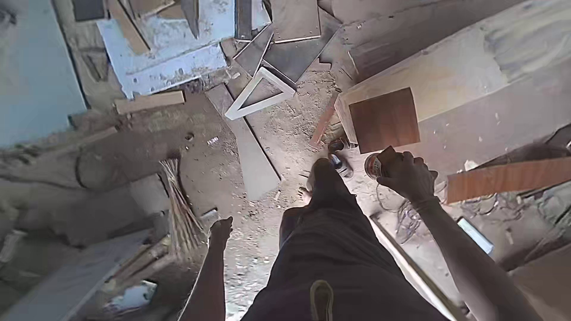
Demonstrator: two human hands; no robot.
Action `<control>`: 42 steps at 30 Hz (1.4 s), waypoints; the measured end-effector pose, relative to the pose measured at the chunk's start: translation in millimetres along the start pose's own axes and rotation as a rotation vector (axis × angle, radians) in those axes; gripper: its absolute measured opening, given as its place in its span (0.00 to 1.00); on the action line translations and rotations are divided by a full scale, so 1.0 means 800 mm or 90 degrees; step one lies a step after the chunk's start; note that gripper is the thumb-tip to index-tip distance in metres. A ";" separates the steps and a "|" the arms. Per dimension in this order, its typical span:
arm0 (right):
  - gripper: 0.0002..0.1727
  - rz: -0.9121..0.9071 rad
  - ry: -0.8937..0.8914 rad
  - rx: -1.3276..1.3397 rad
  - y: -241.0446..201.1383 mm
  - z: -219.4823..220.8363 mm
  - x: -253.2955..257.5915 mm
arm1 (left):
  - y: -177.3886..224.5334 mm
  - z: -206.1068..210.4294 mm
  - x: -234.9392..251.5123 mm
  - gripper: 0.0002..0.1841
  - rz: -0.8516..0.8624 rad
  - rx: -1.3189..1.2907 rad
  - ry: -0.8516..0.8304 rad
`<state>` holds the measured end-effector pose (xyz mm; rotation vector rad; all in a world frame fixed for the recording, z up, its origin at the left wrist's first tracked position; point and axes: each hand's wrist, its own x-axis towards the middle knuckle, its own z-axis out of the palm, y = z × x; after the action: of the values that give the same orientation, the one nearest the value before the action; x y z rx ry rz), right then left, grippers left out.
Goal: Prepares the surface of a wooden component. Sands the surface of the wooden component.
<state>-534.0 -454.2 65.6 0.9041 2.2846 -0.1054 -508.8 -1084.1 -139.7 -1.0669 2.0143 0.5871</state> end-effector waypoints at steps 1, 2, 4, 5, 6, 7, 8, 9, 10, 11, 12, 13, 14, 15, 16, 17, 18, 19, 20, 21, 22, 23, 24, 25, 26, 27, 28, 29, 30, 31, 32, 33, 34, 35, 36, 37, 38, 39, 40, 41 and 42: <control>0.73 0.023 -0.015 0.020 -0.002 0.016 -0.004 | 0.040 -0.022 0.008 0.25 0.013 -0.024 0.007; 0.74 0.044 -0.028 0.042 -0.003 0.031 -0.006 | 0.081 -0.037 0.015 0.25 0.030 -0.033 -0.003; 0.74 0.086 -0.053 0.088 -0.006 0.066 -0.007 | 0.152 -0.054 0.031 0.24 0.090 0.007 -0.041; 0.75 0.105 -0.069 0.119 -0.011 0.081 -0.004 | 0.189 -0.060 0.039 0.24 0.132 0.040 -0.052; 0.74 0.120 -0.071 0.146 -0.019 0.093 0.010 | 0.236 -0.058 0.049 0.25 0.184 0.079 -0.058; 0.74 0.133 -0.078 0.170 -0.030 0.107 0.020 | 0.283 -0.059 0.051 0.27 0.233 0.135 -0.066; 0.74 0.148 -0.104 0.193 -0.039 0.125 0.011 | 0.311 -0.065 0.041 0.28 0.256 0.202 -0.088; 0.74 0.170 -0.117 0.196 -0.048 0.141 0.006 | 0.339 -0.062 0.038 0.27 0.281 0.241 -0.107; 0.75 0.195 -0.113 0.211 -0.059 0.148 0.017 | 0.385 -0.051 0.041 0.25 0.319 0.253 -0.125; 0.75 0.225 -0.110 0.229 -0.070 0.153 0.018 | 0.422 -0.043 0.039 0.25 0.347 0.278 -0.147; 0.76 0.251 -0.114 0.246 -0.078 0.158 0.010 | 0.445 -0.040 0.032 0.24 0.364 0.314 -0.173; 0.77 0.274 -0.110 0.267 -0.088 0.161 0.005 | 0.471 -0.037 0.027 0.24 0.383 0.352 -0.198; 0.77 0.298 -0.101 0.297 -0.100 0.162 0.002 | 0.500 -0.035 0.025 0.24 0.404 0.393 -0.220; 0.76 0.327 -0.092 0.325 -0.113 0.163 -0.003 | 0.527 -0.033 0.027 0.25 0.422 0.435 -0.242; 0.76 0.360 -0.087 0.354 -0.127 0.164 -0.006 | 0.554 -0.028 0.036 0.26 0.444 0.473 -0.260; 0.75 0.399 -0.083 0.390 -0.142 0.164 -0.008 | 0.580 -0.022 0.051 0.26 0.474 0.515 -0.277; 0.75 0.441 -0.083 0.421 -0.158 0.165 -0.018 | 0.599 -0.020 0.070 0.26 0.495 0.570 -0.291; 0.75 0.486 -0.076 0.440 -0.175 0.167 -0.027 | 0.620 -0.016 0.092 0.27 0.516 0.623 -0.297; 0.75 0.536 -0.052 0.467 -0.193 0.169 -0.025 | 0.657 -0.004 0.114 0.26 0.542 0.667 -0.294; 0.75 0.585 -0.033 0.491 -0.210 0.174 -0.023 | 0.695 0.010 0.131 0.26 0.562 0.706 -0.294; 0.74 0.627 -0.037 0.508 -0.225 0.179 -0.030 | 0.719 0.018 0.143 0.25 0.568 0.734 -0.293; 0.74 0.660 -0.049 0.519 -0.240 0.185 -0.039 | 0.738 0.020 0.148 0.25 0.557 0.758 -0.284; 0.74 0.685 -0.060 0.523 -0.251 0.192 -0.042 | 0.761 0.027 0.144 0.25 0.551 0.758 -0.270; 0.73 0.703 -0.071 0.531 -0.260 0.198 -0.040 | 0.788 0.037 0.133 0.25 0.560 0.731 -0.253; 0.73 0.715 -0.091 0.538 -0.269 0.204 -0.039 | 0.812 0.047 0.119 0.25 0.578 0.688 -0.241; 0.73 0.721 -0.112 0.543 -0.277 0.213 -0.035 | 0.833 0.061 0.103 0.24 0.602 0.639 -0.231; 0.73 0.727 -0.140 0.552 -0.282 0.222 -0.032 | 0.848 0.077 0.085 0.23 0.622 0.588 -0.230; 0.73 0.731 -0.168 0.566 -0.287 0.234 -0.028 | 0.857 0.095 0.067 0.22 0.636 0.535 -0.232; 0.74 0.736 -0.188 0.579 -0.291 0.251 -0.023 | 0.862 0.117 0.051 0.20 0.650 0.481 -0.236; 0.74 0.741 -0.211 0.591 -0.299 0.271 -0.019 | 0.862 0.138 0.033 0.18 0.662 0.425 -0.247; 0.74 0.743 -0.219 0.597 -0.298 0.295 -0.007 | 0.861 0.169 0.015 0.18 0.683 0.365 -0.266; 0.75 0.742 -0.225 0.599 -0.296 0.321 0.007 | 0.860 0.200 0.001 0.19 0.721 0.321 -0.287; 0.75 0.738 -0.240 0.603 -0.298 0.348 0.019 | 0.858 0.229 -0.008 0.23 0.776 0.296 -0.312; 0.74 0.736 -0.259 0.609 -0.303 0.376 0.028 | 0.854 0.255 -0.012 0.26 0.844 0.280 -0.332; 0.74 0.738 -0.272 0.615 -0.304 0.404 0.044 | 0.853 0.285 -0.016 0.30 0.916 0.258 -0.355; 0.74 0.746 -0.280 0.624 -0.301 0.433 0.066 | 0.853 0.317 -0.024 0.32 0.988 0.231 -0.377; 0.74 0.762 -0.283 0.636 -0.298 0.461 0.087 | 0.853 0.348 -0.032 0.33 1.059 0.221 -0.390; 0.75 0.782 -0.284 0.645 -0.295 0.492 0.109 | 0.853 0.375 -0.036 0.35 1.128 0.226 -0.387; 0.75 0.806 -0.284 0.653 -0.293 0.525 0.128 | 0.856 0.398 -0.034 0.37 1.181 0.234 -0.391; 0.76 0.833 -0.276 0.666 -0.290 0.559 0.148 | 0.865 0.421 -0.028 0.37 1.225 0.229 -0.405; 0.77 0.859 -0.262 0.682 -0.286 0.592 0.171 | 0.877 0.444 -0.020 0.36 1.259 0.204 -0.448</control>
<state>-487.6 -691.3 -421.1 2.4338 0.7433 -0.8270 -944.6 -452.0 -309.8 1.4867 1.7256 1.1819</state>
